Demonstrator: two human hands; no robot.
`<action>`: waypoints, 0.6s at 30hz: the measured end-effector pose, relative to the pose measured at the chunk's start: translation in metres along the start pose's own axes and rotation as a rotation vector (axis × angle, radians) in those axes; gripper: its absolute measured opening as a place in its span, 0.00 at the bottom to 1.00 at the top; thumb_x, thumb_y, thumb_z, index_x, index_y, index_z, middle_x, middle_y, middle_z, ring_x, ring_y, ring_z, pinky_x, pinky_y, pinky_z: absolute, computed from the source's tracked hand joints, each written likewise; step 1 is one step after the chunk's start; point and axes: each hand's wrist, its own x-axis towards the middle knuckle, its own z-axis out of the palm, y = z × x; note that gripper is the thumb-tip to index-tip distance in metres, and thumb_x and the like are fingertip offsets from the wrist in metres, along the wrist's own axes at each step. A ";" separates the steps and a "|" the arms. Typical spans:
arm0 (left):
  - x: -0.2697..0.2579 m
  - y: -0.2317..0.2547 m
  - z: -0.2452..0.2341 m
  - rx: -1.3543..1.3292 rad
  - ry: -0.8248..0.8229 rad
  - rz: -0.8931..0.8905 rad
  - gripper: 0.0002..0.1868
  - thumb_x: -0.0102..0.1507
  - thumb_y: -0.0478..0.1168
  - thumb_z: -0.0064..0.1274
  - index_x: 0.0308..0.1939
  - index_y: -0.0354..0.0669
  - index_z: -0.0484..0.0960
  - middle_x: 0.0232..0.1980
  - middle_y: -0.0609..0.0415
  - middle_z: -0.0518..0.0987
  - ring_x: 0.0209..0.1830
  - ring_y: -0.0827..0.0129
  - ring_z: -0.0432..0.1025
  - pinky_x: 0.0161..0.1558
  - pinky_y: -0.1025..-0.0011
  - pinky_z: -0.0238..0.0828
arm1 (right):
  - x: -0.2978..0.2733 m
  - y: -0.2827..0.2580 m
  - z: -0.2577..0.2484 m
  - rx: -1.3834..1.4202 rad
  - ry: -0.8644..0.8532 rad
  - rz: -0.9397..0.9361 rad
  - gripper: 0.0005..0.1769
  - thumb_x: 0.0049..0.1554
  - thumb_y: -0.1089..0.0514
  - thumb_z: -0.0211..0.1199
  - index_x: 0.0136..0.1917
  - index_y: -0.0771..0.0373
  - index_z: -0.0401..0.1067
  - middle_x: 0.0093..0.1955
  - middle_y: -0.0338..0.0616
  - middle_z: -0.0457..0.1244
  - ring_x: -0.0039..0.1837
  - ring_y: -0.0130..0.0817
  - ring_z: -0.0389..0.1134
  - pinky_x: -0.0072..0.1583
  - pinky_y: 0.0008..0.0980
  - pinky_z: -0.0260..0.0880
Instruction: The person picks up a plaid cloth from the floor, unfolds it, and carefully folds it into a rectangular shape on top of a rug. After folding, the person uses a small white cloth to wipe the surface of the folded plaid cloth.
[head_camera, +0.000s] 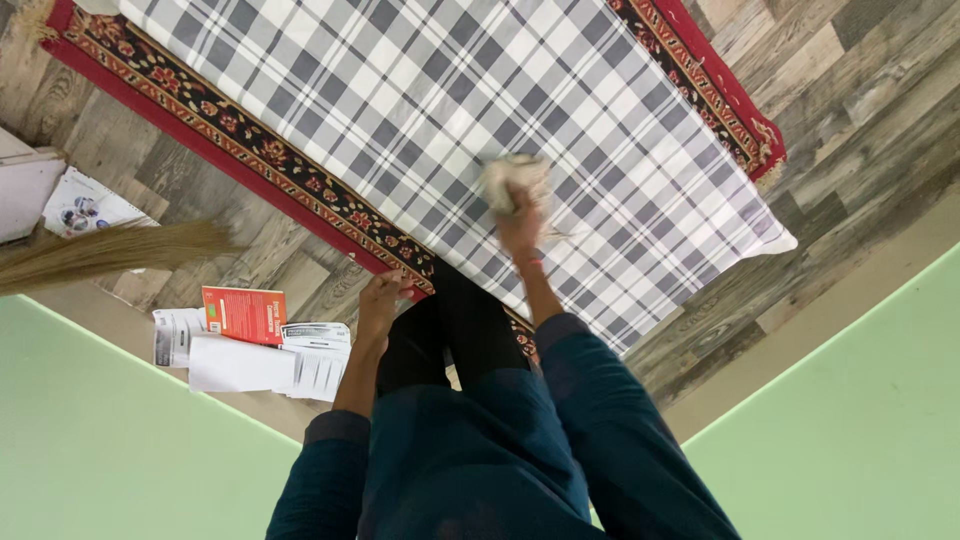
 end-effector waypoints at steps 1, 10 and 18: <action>0.000 -0.001 0.002 -0.033 0.064 -0.051 0.20 0.67 0.42 0.49 0.62 0.40 0.73 0.53 0.53 0.82 0.49 0.68 0.76 0.49 0.69 0.68 | -0.027 0.000 0.024 -0.183 -0.089 -0.359 0.31 0.51 0.70 0.67 0.68 0.63 0.71 0.69 0.52 0.66 0.69 0.43 0.69 0.70 0.38 0.66; 0.025 -0.002 0.024 -0.085 0.158 -0.269 0.25 0.69 0.49 0.43 0.68 0.45 0.69 0.60 0.60 0.77 0.59 0.69 0.72 0.53 0.63 0.62 | -0.097 -0.021 0.008 -0.079 -0.447 0.040 0.22 0.54 0.65 0.64 0.63 0.63 0.73 0.59 0.49 0.70 0.54 0.42 0.74 0.54 0.34 0.77; 0.059 0.006 0.049 0.005 0.037 0.057 0.28 0.69 0.47 0.49 0.69 0.34 0.69 0.60 0.46 0.77 0.57 0.61 0.73 0.60 0.63 0.69 | -0.024 -0.020 -0.295 0.326 0.672 -0.052 0.12 0.55 0.67 0.67 0.53 0.62 0.73 0.52 0.41 0.69 0.56 0.34 0.69 0.60 0.52 0.77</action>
